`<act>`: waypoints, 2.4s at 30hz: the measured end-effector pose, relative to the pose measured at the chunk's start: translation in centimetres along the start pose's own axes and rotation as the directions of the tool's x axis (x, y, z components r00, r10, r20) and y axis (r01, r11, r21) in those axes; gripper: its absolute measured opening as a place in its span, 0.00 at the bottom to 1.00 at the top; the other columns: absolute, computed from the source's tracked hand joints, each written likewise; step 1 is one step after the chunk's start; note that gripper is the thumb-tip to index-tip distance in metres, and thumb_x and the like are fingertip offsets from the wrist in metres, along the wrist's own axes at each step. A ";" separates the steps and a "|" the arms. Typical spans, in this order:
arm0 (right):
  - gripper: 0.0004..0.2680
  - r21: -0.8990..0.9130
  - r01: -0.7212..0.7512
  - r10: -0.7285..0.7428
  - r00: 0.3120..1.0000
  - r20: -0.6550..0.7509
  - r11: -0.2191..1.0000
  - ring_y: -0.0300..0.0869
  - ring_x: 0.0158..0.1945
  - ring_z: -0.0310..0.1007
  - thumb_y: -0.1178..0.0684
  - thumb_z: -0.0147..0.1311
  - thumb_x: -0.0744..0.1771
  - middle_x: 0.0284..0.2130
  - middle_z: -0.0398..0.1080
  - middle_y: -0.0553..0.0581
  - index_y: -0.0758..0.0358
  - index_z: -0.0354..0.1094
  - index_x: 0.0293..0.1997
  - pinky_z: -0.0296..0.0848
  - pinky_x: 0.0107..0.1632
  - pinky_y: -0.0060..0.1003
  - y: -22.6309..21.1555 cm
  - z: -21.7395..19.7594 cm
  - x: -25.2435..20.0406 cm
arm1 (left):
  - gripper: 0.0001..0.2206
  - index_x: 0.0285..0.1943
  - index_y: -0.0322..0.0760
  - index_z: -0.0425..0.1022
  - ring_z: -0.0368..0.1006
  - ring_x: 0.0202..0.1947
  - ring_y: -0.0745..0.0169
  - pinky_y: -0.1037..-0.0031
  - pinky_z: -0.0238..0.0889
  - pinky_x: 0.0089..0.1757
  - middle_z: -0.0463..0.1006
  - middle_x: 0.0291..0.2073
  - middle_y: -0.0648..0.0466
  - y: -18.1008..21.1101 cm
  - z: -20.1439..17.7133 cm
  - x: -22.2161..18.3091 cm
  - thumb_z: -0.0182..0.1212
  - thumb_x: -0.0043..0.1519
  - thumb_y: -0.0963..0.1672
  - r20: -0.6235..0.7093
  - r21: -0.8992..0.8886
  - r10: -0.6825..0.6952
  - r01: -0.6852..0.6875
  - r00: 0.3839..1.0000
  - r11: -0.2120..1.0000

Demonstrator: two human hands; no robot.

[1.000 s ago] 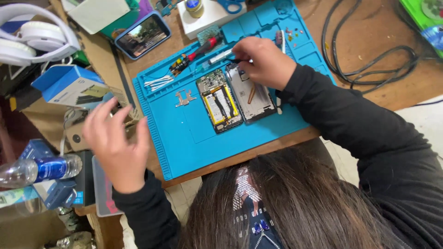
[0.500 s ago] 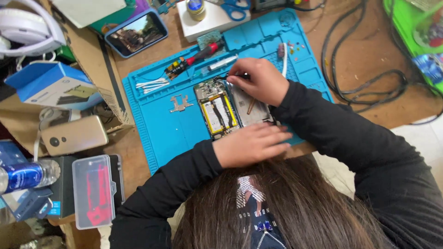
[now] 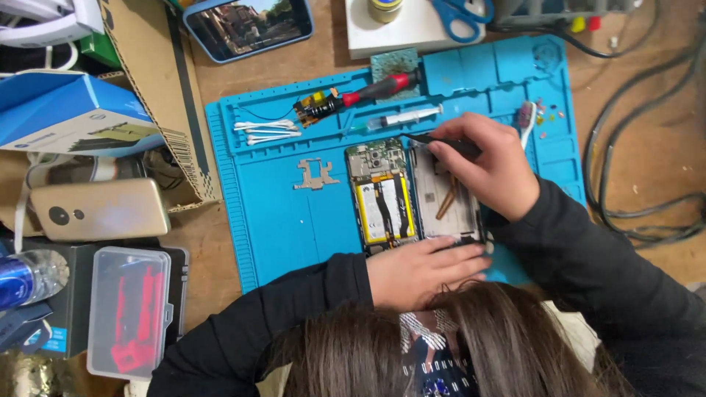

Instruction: Disassembling and repairing a mobile phone using a screwdriver and handling internal components.

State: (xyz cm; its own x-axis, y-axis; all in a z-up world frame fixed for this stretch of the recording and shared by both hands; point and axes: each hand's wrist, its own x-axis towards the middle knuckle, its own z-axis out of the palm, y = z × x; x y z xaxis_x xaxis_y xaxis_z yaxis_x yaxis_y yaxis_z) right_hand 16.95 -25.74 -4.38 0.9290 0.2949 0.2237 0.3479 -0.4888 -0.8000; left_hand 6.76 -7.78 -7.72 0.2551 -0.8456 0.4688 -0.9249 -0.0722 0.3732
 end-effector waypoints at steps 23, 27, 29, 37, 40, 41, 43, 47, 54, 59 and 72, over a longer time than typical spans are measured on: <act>0.04 0.057 -0.120 0.117 0.992 0.042 0.991 0.52 0.31 0.71 0.62 0.58 0.67 0.26 0.70 0.61 0.69 0.73 0.43 0.67 0.37 0.40 -1.3 -0.5 0.2 | 0.25 0.66 0.30 0.62 0.59 0.68 0.59 0.66 0.48 0.66 0.65 0.65 0.51 -0.1 3.1 -1.1 0.35 0.58 0.38 -0.126 -0.141 -0.144 0.126 0.982 0.982; 0.03 0.074 -0.144 0.138 0.987 0.081 0.987 0.55 0.30 0.72 0.63 0.56 0.67 0.24 0.70 0.63 0.70 0.72 0.41 0.69 0.37 0.42 -2.1 -0.5 0.6 | 0.25 0.67 0.30 0.62 0.59 0.68 0.62 0.68 0.47 0.66 0.66 0.65 0.53 0.2 2.8 -0.9 0.32 0.58 0.39 -0.117 -0.163 -0.175 0.155 0.978 0.974; 0.03 0.077 -0.153 0.146 0.985 0.091 0.985 0.56 0.30 0.73 0.63 0.55 0.67 0.24 0.70 0.63 0.71 0.72 0.41 0.69 0.37 0.43 -2.1 -0.5 0.5 | 0.26 0.67 0.31 0.62 0.59 0.68 0.62 0.68 0.47 0.66 0.66 0.65 0.53 0.2 2.7 -0.9 0.32 0.58 0.39 -0.119 -0.167 -0.179 0.158 0.977 0.973; 0.02 0.069 -0.076 0.070 0.994 0.082 0.995 0.55 0.33 0.73 0.62 0.56 0.67 0.27 0.71 0.60 0.66 0.73 0.42 0.69 0.40 0.44 -2.1 -0.7 0.7 | 0.27 0.67 0.29 0.61 0.58 0.68 0.59 0.65 0.46 0.67 0.65 0.66 0.51 -0.6 -0.9 -0.2 0.36 0.55 0.37 -0.060 -0.174 -0.145 0.132 0.988 0.976; 0.01 0.068 -0.012 0.004 0.992 0.123 0.998 0.55 0.27 0.70 0.63 0.55 0.67 0.23 0.69 0.60 0.67 0.72 0.38 0.67 0.34 0.42 -2.8 -1.1 0.9 | 0.23 0.68 0.32 0.61 0.56 0.69 0.59 0.63 0.44 0.67 0.64 0.67 0.53 -0.3 1.5 -0.8 0.37 0.63 0.41 -0.006 -0.112 -0.134 0.133 0.991 0.985; 0.01 0.068 -0.013 0.005 0.992 0.124 0.998 0.55 0.27 0.70 0.63 0.55 0.67 0.23 0.69 0.60 0.67 0.72 0.38 0.67 0.34 0.42 -3.0 -1.5 0.7 | 0.23 0.68 0.32 0.61 0.56 0.69 0.59 0.63 0.44 0.67 0.64 0.67 0.53 -0.3 1.2 -0.7 0.37 0.63 0.41 -0.006 -0.113 -0.135 0.134 0.991 0.985; 0.03 0.015 0.029 -0.031 0.975 0.221 0.999 0.47 0.33 0.71 0.62 0.51 0.67 0.31 0.72 0.61 0.72 0.69 0.37 0.69 0.38 0.37 -3.4 -2.1 0.4 | 0.33 0.74 0.41 0.51 0.41 0.74 0.60 0.51 0.42 0.66 0.46 0.74 0.55 -0.4 0.7 -0.4 0.45 0.64 0.58 0.363 0.083 -0.091 0.065 0.927 0.994; 0.02 -0.036 0.044 -0.037 0.981 0.190 0.998 0.46 0.30 0.66 0.63 0.51 0.67 0.28 0.69 0.60 0.71 0.68 0.36 0.64 0.36 0.36 -3.5 -2.0 0.1 | 0.32 0.74 0.59 0.55 0.44 0.73 0.56 0.26 0.27 0.61 0.51 0.72 0.66 0.2 -0.3 0.0 0.35 0.62 0.63 0.327 0.272 -0.180 0.090 0.928 0.958; 0.02 -0.039 0.029 -0.021 0.982 0.188 0.999 0.47 0.31 0.68 0.63 0.51 0.67 0.29 0.69 0.60 0.71 0.68 0.36 0.65 0.37 0.38 -3.3 -1.8 0.0 | 0.28 0.73 0.57 0.56 0.46 0.73 0.58 0.24 0.33 0.59 0.51 0.72 0.66 0.0 -0.5 0.2 0.38 0.64 0.59 0.339 0.248 -0.177 0.093 0.924 0.964; 0.03 -0.042 0.001 0.007 0.980 0.197 0.999 0.47 0.31 0.68 0.62 0.51 0.67 0.28 0.69 0.60 0.71 0.68 0.36 0.65 0.37 0.38 -3.2 -1.7 0.0 | 0.28 0.73 0.56 0.55 0.45 0.73 0.55 0.23 0.32 0.59 0.50 0.72 0.65 -0.1 -0.5 0.2 0.36 0.64 0.59 0.357 0.249 -0.159 0.070 0.921 0.966; 0.02 -0.041 0.005 0.003 0.981 0.192 0.999 0.47 0.32 0.69 0.64 0.52 0.67 0.29 0.70 0.60 0.72 0.68 0.36 0.66 0.38 0.38 -3.0 -1.7 0.0 | 0.27 0.73 0.57 0.54 0.43 0.73 0.57 0.24 0.34 0.59 0.50 0.72 0.67 -0.1 -0.5 0.3 0.38 0.64 0.58 0.378 0.265 -0.164 0.063 0.911 0.962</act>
State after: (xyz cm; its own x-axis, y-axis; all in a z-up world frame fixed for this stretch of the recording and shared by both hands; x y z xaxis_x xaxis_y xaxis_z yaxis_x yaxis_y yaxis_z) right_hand 16.14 -25.65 -1.00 0.8884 0.4457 0.1098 0.3572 -0.5211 -0.7752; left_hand 7.02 -7.76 -7.24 0.2777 -0.9586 0.0635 -0.9485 -0.2631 0.1766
